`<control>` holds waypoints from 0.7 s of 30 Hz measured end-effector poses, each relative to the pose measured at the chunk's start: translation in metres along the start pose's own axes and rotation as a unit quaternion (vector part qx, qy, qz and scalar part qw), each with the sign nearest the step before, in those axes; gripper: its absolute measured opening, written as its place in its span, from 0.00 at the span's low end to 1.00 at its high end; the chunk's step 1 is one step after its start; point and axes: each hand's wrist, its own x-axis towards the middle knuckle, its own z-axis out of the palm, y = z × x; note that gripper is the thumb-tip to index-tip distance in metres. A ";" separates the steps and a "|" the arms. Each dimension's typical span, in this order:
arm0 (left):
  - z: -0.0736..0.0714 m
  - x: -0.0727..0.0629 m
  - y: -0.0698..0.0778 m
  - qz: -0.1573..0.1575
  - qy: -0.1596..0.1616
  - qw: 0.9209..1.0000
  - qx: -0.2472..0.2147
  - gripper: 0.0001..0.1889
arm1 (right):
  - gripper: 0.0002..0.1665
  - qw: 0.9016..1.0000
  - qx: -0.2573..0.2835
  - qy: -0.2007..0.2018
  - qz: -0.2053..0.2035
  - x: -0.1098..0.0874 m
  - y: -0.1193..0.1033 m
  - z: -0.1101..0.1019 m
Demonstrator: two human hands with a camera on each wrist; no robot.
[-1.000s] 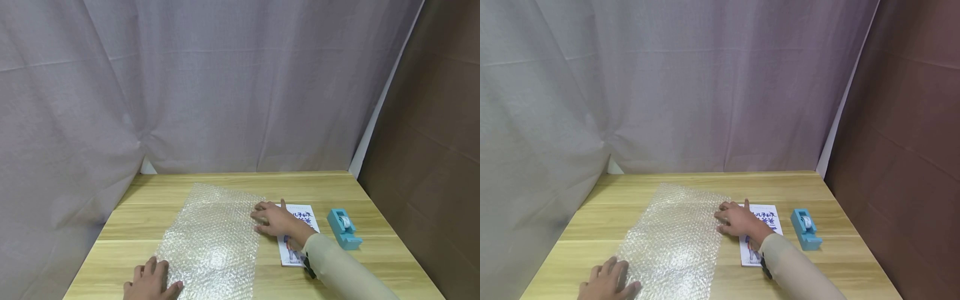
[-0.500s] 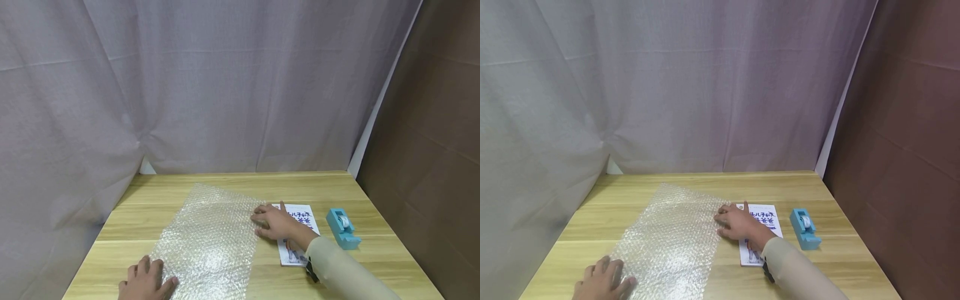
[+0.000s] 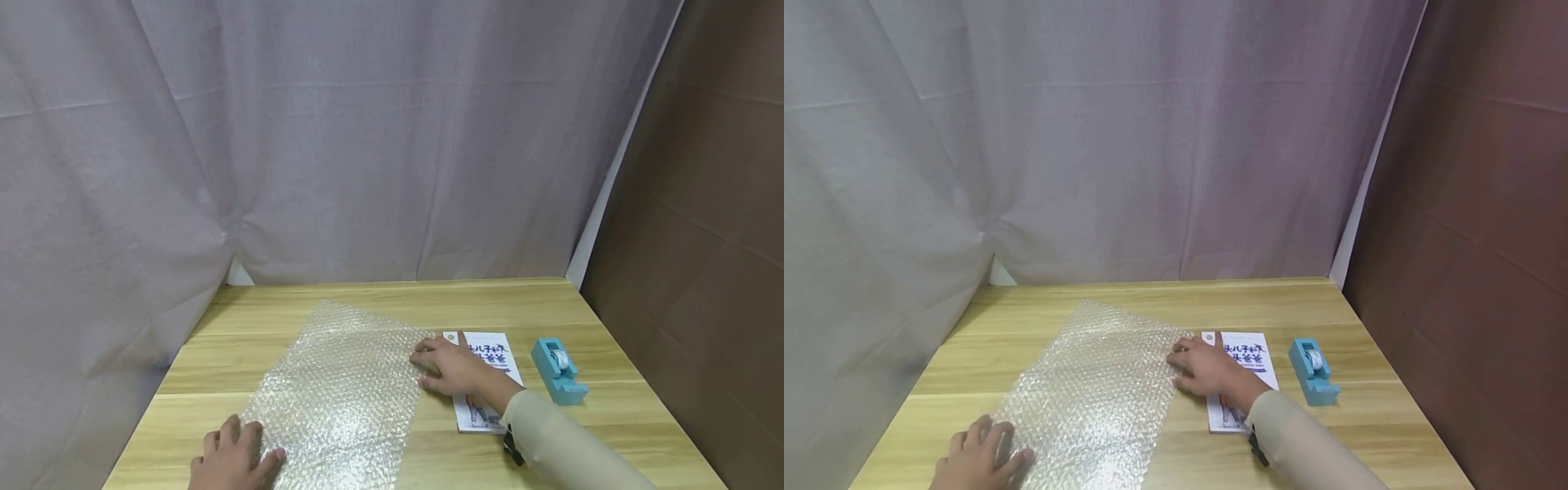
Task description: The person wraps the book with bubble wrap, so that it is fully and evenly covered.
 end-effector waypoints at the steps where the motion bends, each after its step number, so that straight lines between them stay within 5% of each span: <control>1: 0.000 0.000 0.000 0.001 0.001 1.000 -0.001 0.44 | 0.32 1.000 -0.001 0.000 -0.001 0.000 0.000 -0.001; 21: -0.002 0.000 0.006 -0.012 0.016 1.000 -0.018 0.41 | 0.31 0.999 -0.012 0.003 -0.034 0.002 0.010 -0.002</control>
